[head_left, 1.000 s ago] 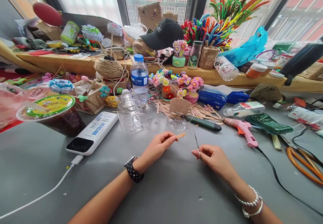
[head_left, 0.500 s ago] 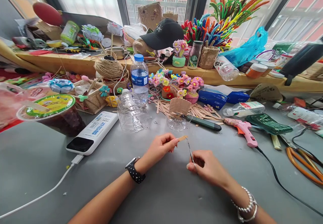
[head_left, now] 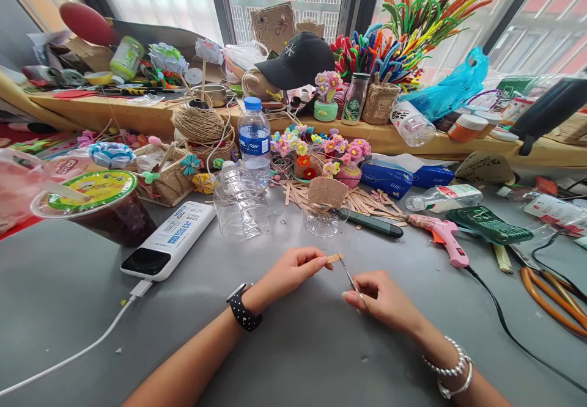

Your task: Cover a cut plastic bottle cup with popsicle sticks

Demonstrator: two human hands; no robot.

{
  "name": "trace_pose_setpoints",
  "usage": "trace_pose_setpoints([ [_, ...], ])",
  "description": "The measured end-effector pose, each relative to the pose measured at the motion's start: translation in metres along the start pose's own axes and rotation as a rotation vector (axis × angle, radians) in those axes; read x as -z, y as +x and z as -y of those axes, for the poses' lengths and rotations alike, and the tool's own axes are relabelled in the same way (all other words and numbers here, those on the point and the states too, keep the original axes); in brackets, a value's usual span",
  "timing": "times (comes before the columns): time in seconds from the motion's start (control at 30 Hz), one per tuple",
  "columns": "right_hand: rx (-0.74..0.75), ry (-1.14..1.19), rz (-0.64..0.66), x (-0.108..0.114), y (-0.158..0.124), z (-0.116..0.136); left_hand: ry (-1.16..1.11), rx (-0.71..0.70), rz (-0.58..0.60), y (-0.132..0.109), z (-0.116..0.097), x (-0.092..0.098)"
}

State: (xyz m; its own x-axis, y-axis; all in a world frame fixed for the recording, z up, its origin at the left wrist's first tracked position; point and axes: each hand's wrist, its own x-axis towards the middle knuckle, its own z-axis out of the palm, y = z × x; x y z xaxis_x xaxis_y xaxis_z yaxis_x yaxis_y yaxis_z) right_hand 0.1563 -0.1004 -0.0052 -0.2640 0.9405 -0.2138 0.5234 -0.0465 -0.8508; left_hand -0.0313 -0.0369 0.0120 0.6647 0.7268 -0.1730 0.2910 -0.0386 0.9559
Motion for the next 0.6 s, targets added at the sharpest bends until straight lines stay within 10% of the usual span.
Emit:
trace_pose_setpoints([
  [0.6,-0.112,0.073,0.097,-0.0034,0.0023,0.0028,0.087,-0.051,-0.065,0.0021,0.0069,-0.0035],
])
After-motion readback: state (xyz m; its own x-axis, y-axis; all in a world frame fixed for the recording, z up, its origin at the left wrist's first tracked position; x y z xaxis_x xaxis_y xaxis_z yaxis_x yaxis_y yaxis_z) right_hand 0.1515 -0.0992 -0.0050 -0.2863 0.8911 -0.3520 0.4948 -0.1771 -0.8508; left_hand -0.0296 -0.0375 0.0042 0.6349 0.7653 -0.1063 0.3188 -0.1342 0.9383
